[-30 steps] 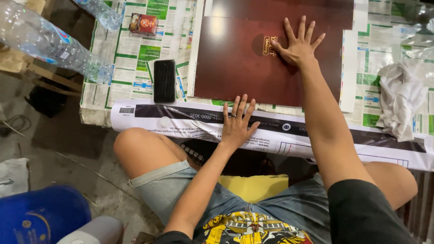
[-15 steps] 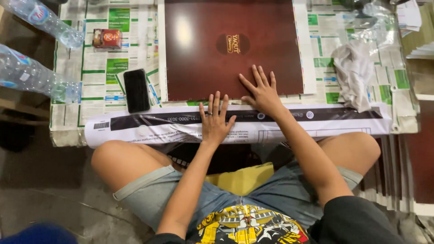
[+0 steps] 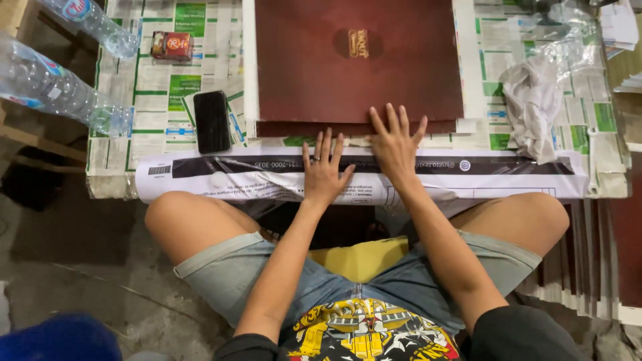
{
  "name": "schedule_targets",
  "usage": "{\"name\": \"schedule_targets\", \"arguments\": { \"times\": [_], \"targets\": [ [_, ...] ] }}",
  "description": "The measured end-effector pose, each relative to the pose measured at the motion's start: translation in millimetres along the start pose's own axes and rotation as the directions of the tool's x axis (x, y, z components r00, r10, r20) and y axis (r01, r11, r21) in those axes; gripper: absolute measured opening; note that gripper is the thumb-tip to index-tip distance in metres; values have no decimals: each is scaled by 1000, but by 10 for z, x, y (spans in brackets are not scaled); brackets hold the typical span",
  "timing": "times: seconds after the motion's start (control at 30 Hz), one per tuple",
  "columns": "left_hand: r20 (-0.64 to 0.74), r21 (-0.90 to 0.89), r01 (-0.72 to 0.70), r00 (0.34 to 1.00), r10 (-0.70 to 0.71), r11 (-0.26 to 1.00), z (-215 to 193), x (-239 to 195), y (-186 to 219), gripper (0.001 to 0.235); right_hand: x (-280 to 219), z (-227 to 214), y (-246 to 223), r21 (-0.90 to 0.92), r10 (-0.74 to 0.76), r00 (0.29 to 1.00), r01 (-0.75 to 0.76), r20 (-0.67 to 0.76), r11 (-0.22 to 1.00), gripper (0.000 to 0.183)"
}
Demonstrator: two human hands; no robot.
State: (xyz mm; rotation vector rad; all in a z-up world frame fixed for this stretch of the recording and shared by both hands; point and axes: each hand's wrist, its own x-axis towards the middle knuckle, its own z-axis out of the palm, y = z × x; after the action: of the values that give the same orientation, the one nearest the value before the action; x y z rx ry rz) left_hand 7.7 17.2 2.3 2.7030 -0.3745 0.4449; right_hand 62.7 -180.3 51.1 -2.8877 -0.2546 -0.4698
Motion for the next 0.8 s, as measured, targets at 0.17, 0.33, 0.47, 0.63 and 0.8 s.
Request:
{"name": "schedule_targets", "arguments": {
  "times": [0.17,0.33,0.47,0.63,0.8],
  "targets": [
    [-30,4,8,1000,-8,1000,29,-2,10,85,8,112,-53,-76,-20,995,28,98,997,77],
    [-15,10,19,1000,-18,1000,26,2,8,85,403,146,38,-30,26,973,-19,229,999,84],
    [-40,-22,6,999,-7,1000,92,-56,-5,87,840,202,123,-32,64,957,-57,284,998,89],
    [-6,16,7,1000,-7,1000,66,-10,-15,84,1267,294,255,-40,82,920,-72,384,997,92],
    [-10,40,3,1000,-3,999,7,-12,9,84,1486,353,305,-42,91,899,-81,428,996,96]
  ]
}}
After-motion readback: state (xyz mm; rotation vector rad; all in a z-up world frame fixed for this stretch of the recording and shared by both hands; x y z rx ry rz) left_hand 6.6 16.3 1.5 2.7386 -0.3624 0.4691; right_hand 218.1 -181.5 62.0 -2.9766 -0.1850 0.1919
